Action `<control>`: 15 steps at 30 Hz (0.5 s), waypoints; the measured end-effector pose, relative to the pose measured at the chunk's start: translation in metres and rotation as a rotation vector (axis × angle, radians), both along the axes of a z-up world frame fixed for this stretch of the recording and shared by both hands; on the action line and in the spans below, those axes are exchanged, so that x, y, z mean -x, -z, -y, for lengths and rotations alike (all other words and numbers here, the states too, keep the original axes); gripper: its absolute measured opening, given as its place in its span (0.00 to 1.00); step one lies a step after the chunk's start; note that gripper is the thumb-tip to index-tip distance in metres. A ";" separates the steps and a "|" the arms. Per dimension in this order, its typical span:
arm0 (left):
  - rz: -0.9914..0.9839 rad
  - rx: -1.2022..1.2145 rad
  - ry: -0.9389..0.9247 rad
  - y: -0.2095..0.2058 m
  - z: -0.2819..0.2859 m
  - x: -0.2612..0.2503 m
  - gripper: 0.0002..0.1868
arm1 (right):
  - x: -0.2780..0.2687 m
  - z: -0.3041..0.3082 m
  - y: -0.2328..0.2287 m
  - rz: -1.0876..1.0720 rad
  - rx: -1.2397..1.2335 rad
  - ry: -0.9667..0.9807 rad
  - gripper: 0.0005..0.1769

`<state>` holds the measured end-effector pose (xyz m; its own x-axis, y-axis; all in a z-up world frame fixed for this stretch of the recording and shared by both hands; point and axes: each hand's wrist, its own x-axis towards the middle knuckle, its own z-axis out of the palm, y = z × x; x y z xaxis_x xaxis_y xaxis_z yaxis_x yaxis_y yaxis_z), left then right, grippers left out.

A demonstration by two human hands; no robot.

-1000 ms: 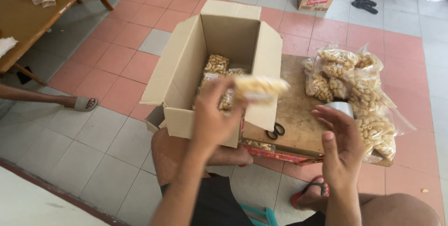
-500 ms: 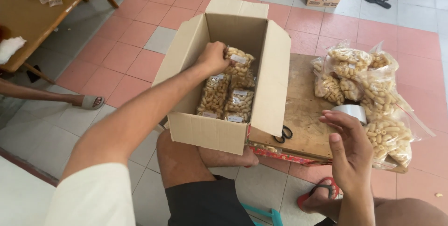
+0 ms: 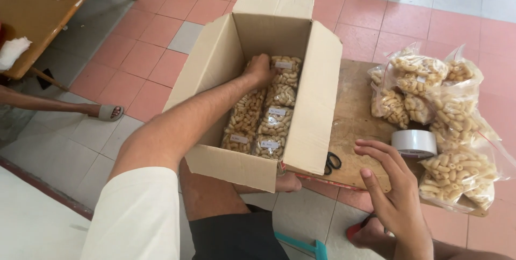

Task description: Packing small plastic bags of snacks into a cardboard box in an organized manner.

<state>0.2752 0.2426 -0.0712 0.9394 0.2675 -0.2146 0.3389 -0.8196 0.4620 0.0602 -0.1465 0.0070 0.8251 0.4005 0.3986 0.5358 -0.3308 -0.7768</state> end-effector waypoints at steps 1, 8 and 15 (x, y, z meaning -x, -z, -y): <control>-0.005 -0.001 -0.002 0.001 0.000 -0.002 0.21 | -0.001 0.000 0.002 -0.005 -0.001 -0.002 0.18; -0.149 -0.127 0.110 -0.015 0.007 -0.008 0.24 | -0.007 0.001 0.009 -0.015 0.006 0.004 0.18; -0.321 -0.323 0.205 0.011 0.010 -0.038 0.29 | -0.003 0.001 0.008 -0.020 -0.002 0.001 0.19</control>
